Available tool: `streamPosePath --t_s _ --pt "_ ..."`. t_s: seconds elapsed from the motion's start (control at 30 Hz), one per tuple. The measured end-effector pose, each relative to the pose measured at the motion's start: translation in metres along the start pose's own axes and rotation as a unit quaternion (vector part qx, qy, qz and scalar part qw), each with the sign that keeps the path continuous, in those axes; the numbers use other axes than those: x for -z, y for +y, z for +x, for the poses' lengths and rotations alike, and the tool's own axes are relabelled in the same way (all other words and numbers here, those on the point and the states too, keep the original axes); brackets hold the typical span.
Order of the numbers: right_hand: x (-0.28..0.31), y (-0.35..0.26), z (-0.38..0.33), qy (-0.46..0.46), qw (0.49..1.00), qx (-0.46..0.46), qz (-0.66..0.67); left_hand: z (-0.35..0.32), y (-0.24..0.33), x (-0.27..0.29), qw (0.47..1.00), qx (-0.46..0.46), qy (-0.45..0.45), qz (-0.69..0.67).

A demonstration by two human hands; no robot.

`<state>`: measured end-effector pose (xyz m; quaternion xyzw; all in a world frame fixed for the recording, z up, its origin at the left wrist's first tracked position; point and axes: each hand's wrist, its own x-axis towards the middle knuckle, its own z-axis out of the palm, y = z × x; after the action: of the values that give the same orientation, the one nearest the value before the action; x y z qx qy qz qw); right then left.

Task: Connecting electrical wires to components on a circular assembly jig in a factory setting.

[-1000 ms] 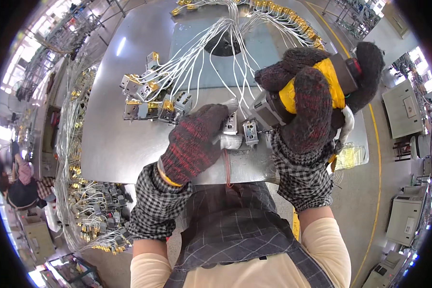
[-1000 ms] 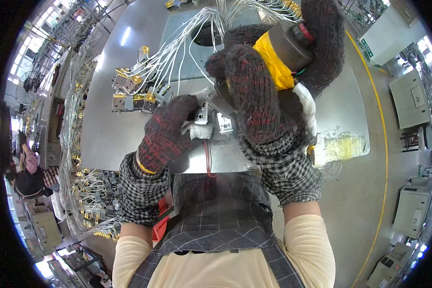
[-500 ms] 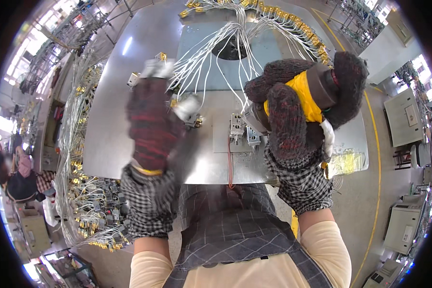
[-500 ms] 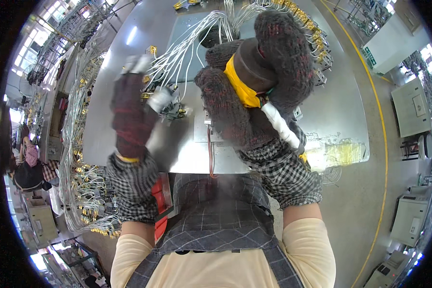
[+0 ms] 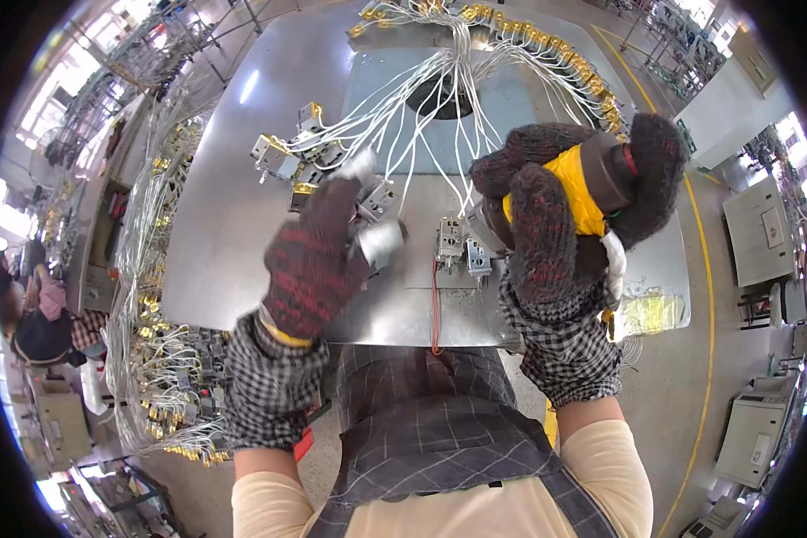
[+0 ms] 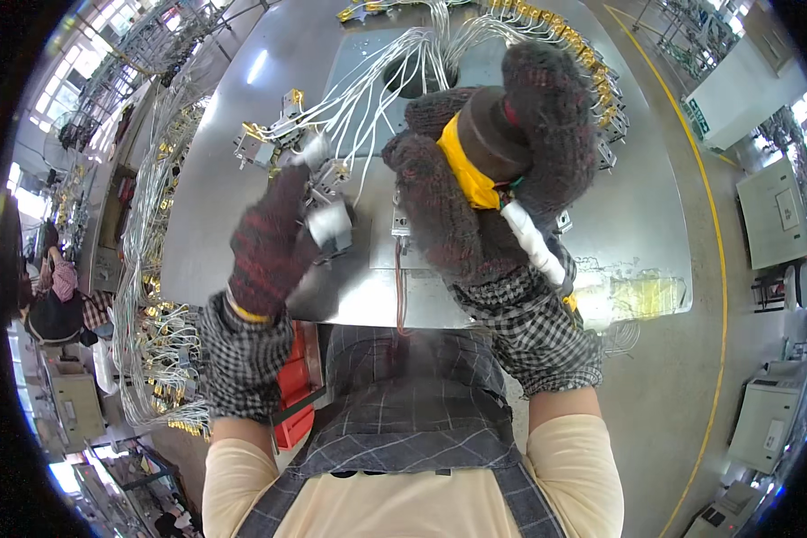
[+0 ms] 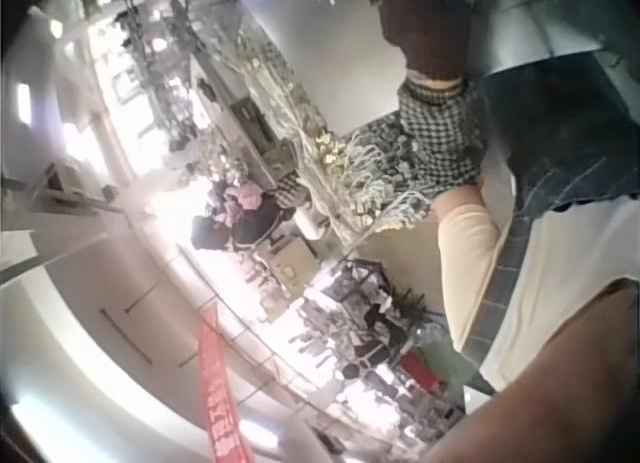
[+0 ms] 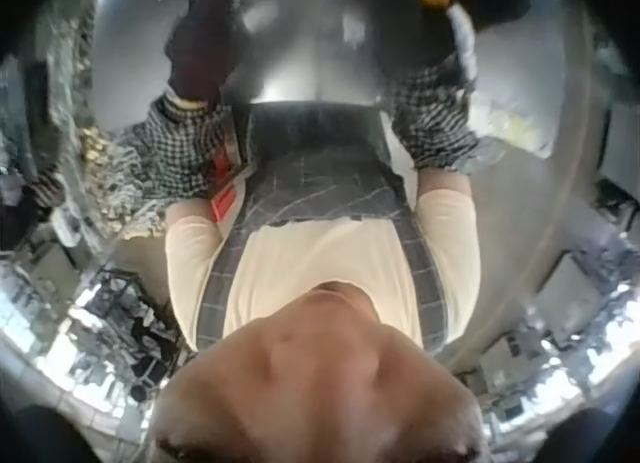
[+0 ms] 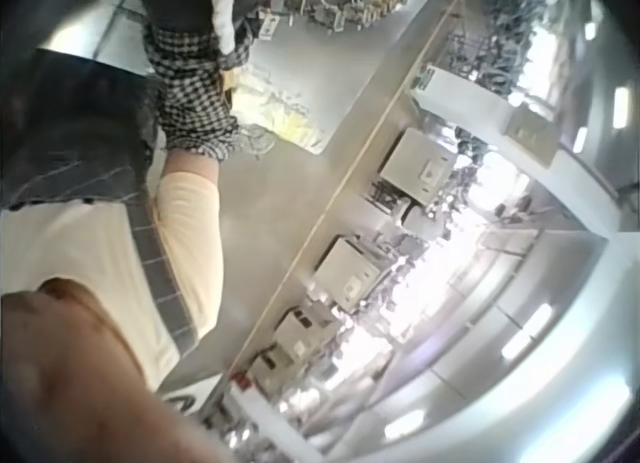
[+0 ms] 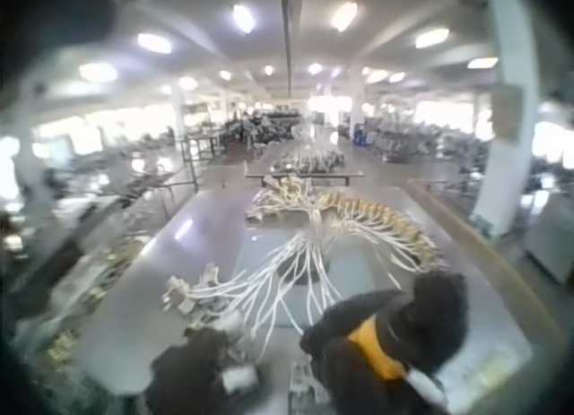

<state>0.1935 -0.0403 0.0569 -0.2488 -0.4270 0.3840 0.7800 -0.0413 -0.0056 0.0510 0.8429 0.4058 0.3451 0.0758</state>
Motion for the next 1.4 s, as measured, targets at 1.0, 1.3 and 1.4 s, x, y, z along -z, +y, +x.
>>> streamPosePath --t_s 1.0,1.3,1.4 --pt "-0.017 -0.012 0.01 0.094 0.994 -0.002 -0.063 -0.041 0.003 -0.038 0.791 0.161 0.023 -0.59" --pt "-0.02 -0.02 0.035 0.033 0.957 0.246 -0.149 0.003 0.007 -0.045 0.983 -0.001 -0.096 -0.155" --pt "-0.024 -0.018 0.029 0.04 0.987 0.15 -0.04 0.006 0.002 -0.047 0.985 0.011 -0.098 -0.144"
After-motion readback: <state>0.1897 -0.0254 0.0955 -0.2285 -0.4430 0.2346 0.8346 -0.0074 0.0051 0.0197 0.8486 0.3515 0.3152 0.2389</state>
